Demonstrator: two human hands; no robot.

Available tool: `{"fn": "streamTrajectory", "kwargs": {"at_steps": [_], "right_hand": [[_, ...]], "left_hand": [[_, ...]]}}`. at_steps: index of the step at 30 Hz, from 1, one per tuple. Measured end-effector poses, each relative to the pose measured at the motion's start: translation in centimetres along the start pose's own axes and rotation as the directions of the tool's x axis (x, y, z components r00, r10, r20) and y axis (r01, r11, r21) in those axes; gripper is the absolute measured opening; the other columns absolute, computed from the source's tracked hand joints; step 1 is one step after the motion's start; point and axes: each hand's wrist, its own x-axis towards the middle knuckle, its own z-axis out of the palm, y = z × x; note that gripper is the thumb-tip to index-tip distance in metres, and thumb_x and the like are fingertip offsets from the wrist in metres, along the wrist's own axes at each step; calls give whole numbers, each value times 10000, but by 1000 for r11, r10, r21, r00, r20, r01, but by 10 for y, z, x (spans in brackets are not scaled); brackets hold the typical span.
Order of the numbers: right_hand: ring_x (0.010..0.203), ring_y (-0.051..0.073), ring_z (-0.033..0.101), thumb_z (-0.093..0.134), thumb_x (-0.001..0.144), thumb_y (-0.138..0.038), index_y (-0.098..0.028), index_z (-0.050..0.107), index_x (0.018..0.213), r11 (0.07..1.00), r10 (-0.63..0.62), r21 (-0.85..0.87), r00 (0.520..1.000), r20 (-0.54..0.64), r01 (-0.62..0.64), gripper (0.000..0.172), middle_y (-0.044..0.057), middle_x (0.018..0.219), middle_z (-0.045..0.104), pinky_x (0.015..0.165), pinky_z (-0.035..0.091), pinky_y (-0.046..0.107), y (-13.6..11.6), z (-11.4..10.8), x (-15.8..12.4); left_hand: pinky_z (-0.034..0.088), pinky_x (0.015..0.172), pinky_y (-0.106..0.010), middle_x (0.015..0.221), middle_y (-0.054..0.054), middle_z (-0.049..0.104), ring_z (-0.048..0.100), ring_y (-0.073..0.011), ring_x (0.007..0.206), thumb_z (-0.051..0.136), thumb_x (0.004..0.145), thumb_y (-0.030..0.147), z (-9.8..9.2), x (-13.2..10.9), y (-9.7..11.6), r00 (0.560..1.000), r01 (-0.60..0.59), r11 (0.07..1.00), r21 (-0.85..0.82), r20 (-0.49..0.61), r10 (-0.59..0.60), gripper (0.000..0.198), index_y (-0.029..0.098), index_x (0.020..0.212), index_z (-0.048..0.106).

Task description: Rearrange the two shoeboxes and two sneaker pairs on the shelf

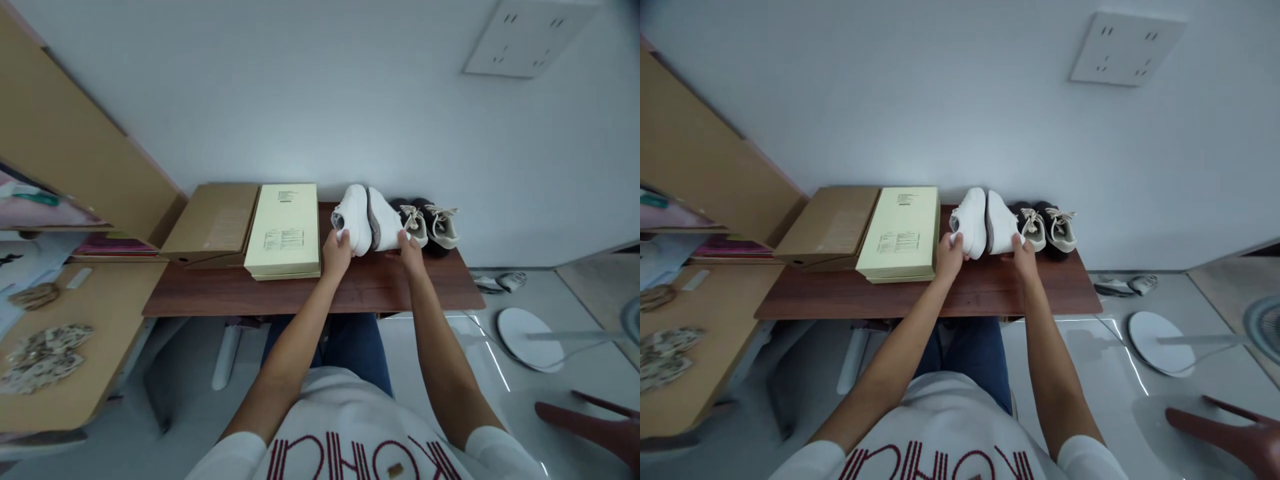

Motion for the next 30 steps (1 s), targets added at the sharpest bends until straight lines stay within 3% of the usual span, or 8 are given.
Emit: {"fn": "streamTrajectory", "kwargs": {"at_steps": [3,5,9,13,16,22,26,30], "right_hand": [[916,258,638,514,862,-657,-182,614,1112,966,-169,-213,982,-86,147,546,122,999,671,927,509,472,12,-32,-19],[1020,282,616,500,893,-588,-167,611,1163,888,-316,-398,934,-170,228,512,157,1084,660,984,471,505,20,-60,-24],[1241,350,500,545,872,-529,-154,631,1112,753,-466,-630,830,-305,191,454,217,1236,582,1058,379,588,29,-105,11],[1166,341,530,704,713,-511,-171,609,937,780,-297,-614,934,-198,118,418,184,1126,609,1004,441,528,35,-116,63],[925,252,582,692,716,-533,-205,545,837,913,-140,-408,931,-337,-10,379,54,841,604,905,507,431,39,-121,80],[907,207,624,497,887,-548,-190,502,1154,981,168,163,883,-438,-106,446,44,1000,620,725,576,354,48,-132,74],[1178,307,582,484,908,-545,-163,456,1357,968,151,-105,863,-483,-228,590,187,1324,533,945,534,484,50,-122,55],[1305,364,505,419,919,-624,-129,454,1428,918,-11,-353,880,-475,-179,711,247,1428,438,1115,385,533,51,-115,46]], "left_hand": [[577,663,-347,1076,-164,695,717,-208,731,392,1019,477,-2,-35,-15,992,70,997,19,-105,-67,438,136,1269,506],[594,771,-370,1413,-258,519,712,-220,924,467,994,469,4,-60,-18,976,-132,984,116,-156,150,589,129,1460,347],[595,865,-377,1602,-208,308,689,-210,1042,446,1008,387,51,-77,10,881,-450,884,125,222,417,593,248,1551,251],[540,973,-458,1568,-244,362,618,-335,1232,567,953,299,132,-39,57,872,-337,870,361,469,143,611,154,1504,344],[510,985,-466,1385,-207,553,632,-351,1200,589,942,265,167,-7,78,875,-259,837,482,484,-8,385,152,1305,536],[490,1014,-425,1228,-172,609,601,-295,1204,523,976,306,166,-4,66,934,-268,939,216,297,198,247,164,1174,565],[451,1094,-481,1490,-280,421,479,-342,1387,510,944,228,163,-34,50,961,-123,976,179,266,73,524,85,1434,389],[455,1123,-480,1647,-232,241,343,-327,1501,520,945,282,133,-69,48,873,-317,943,100,418,249,703,145,1572,232]]}}
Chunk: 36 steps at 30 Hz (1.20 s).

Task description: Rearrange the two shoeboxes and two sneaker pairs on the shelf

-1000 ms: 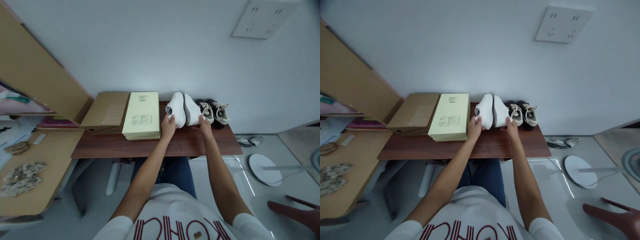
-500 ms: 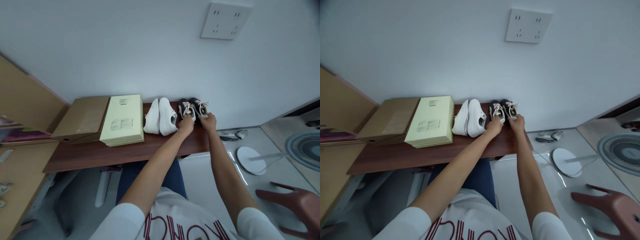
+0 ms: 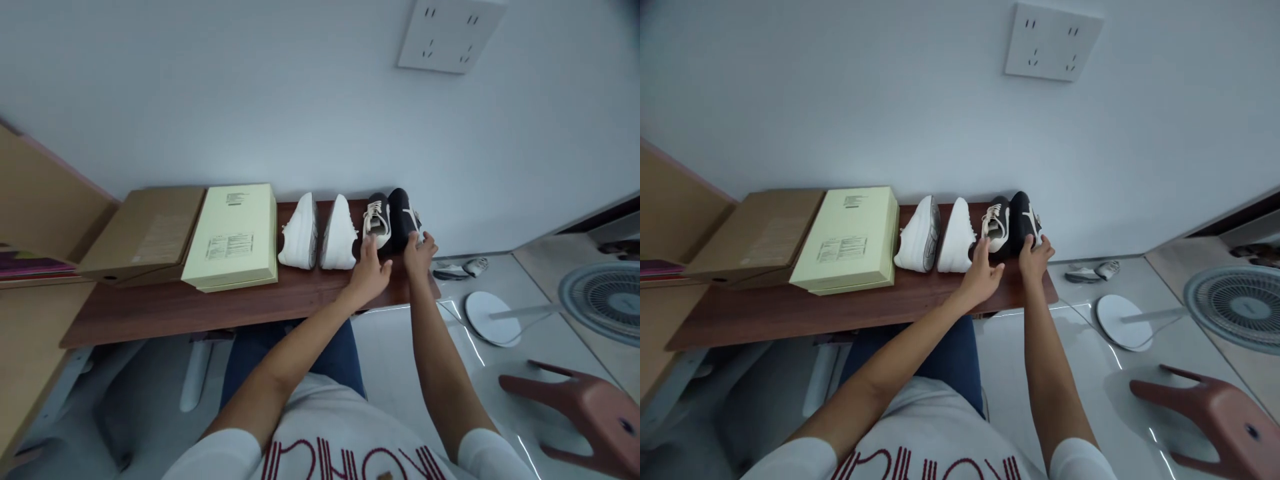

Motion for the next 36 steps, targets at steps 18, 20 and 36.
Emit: {"fn": "streamTrajectory", "kwargs": {"at_steps": [18,20,36], "right_hand": [[1495,343,276,489,904,-133,-178,414,1523,613,-690,-97,591,418,784,625,198,1628,295,1173,306,589,-44,46,-133],[1468,346,312,459,902,-107,-172,464,1494,618,-676,-146,618,401,772,595,198,1609,335,1158,317,587,-49,49,-125],[1257,364,467,574,930,-321,-176,669,1241,690,-569,-316,758,320,651,356,185,1453,525,1002,424,508,-52,26,-60]], "left_hand": [[439,1087,-550,1621,-211,330,439,-419,1397,793,762,507,-84,5,-84,989,119,816,565,-142,-46,958,189,1557,363],[386,1146,-514,1573,-217,387,418,-388,1424,787,761,531,-83,18,-95,989,36,850,526,-142,46,882,165,1493,458],[355,1192,-419,1651,-202,292,382,-313,1489,727,790,506,-92,38,-89,813,482,876,-26,-360,-458,1117,141,1608,61]]}}
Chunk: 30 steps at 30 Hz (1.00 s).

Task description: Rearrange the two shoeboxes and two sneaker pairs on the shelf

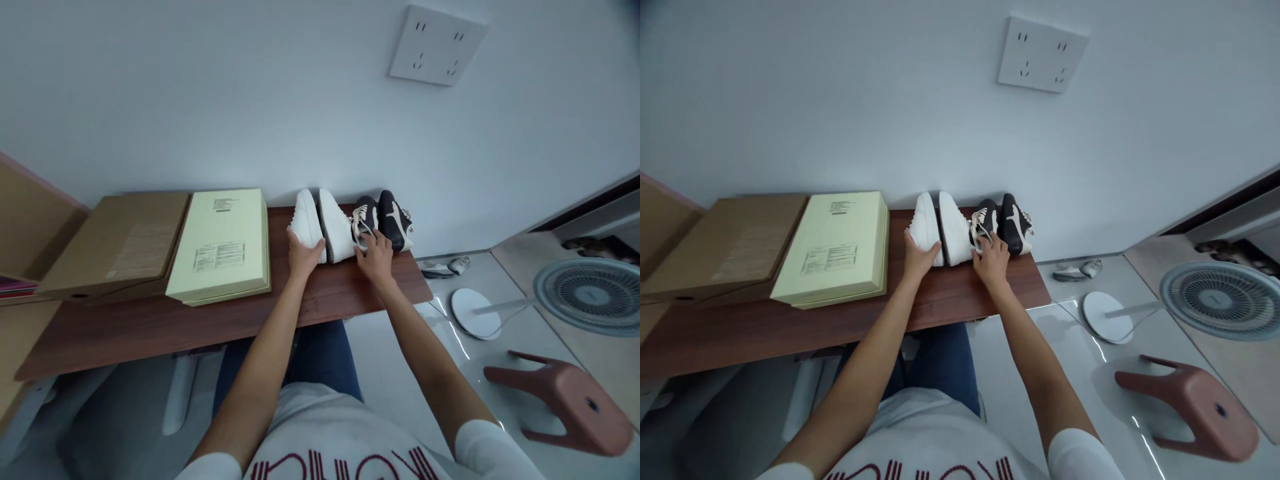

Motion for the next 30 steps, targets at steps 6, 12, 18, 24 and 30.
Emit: {"fn": "streamTrajectory", "kwargs": {"at_steps": [6,12,18,24,30], "right_hand": [[1068,286,491,472,978,-166,-188,736,930,942,-316,-83,943,107,325,269,120,1118,682,977,409,421,2,-5,16],[1177,296,508,528,957,-246,-179,701,1126,957,-286,-51,958,14,287,251,152,1308,614,1043,392,436,23,-36,56],[1319,459,429,596,871,-514,-127,618,1292,967,234,-104,972,-19,-235,572,246,1418,536,1052,331,683,24,-16,24],[1134,359,544,490,843,-154,-125,630,1302,986,166,8,980,-108,-167,481,202,1230,641,970,443,534,-3,5,14],[1156,322,558,421,904,-150,-159,698,1207,982,185,80,960,-212,-172,411,182,1199,641,1036,385,513,50,-31,67]], "left_hand": [[432,1114,-492,1517,-189,514,552,-379,1341,735,783,439,-8,4,9,999,31,998,60,18,-32,1036,171,1606,166],[353,1193,-381,1616,-179,375,425,-282,1462,740,779,353,-12,11,1,998,-58,996,-60,6,59,974,151,1583,229],[357,1176,-460,1545,-247,417,426,-350,1450,699,811,495,-5,2,-5,997,43,999,15,-64,-42,967,135,1577,230],[359,1183,-420,1575,-247,400,406,-334,1470,739,785,518,-7,6,0,999,5,1000,5,-39,-5,1006,113,1558,239],[345,1197,-440,1605,-256,353,377,-338,1487,736,791,468,-18,6,3,1000,10,1000,27,-24,-9,1010,89,1564,209]]}}
